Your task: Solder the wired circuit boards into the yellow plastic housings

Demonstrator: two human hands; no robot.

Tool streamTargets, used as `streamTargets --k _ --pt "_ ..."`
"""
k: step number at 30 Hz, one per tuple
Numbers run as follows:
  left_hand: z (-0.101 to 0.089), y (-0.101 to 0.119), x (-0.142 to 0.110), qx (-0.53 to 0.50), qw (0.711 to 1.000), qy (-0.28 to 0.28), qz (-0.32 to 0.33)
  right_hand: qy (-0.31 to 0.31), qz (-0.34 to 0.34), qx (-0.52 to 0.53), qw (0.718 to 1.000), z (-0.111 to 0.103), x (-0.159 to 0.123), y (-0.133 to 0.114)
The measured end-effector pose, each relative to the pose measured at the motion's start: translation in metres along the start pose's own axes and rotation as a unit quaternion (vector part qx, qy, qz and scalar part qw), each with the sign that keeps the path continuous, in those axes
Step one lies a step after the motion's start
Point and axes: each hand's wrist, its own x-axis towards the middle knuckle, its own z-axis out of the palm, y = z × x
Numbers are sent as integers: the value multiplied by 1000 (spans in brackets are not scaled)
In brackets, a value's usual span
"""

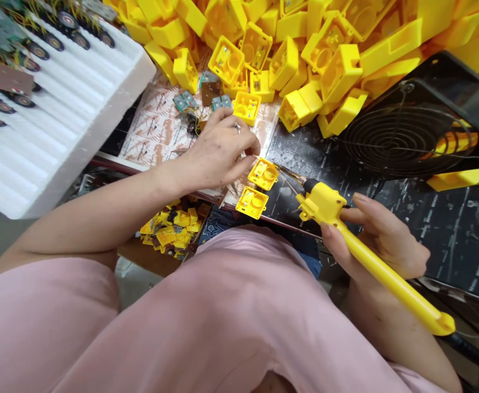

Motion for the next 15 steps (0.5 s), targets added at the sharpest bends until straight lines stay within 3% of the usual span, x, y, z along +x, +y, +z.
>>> streamTargets --k 7,15 --pt "-6 -5 -2 -17 999 -27 36 75 -88 -4 993 2 5 8" --pt "-12 -1 -3 -3 1000 -12 18 61 -89 2 994 1 7 14"
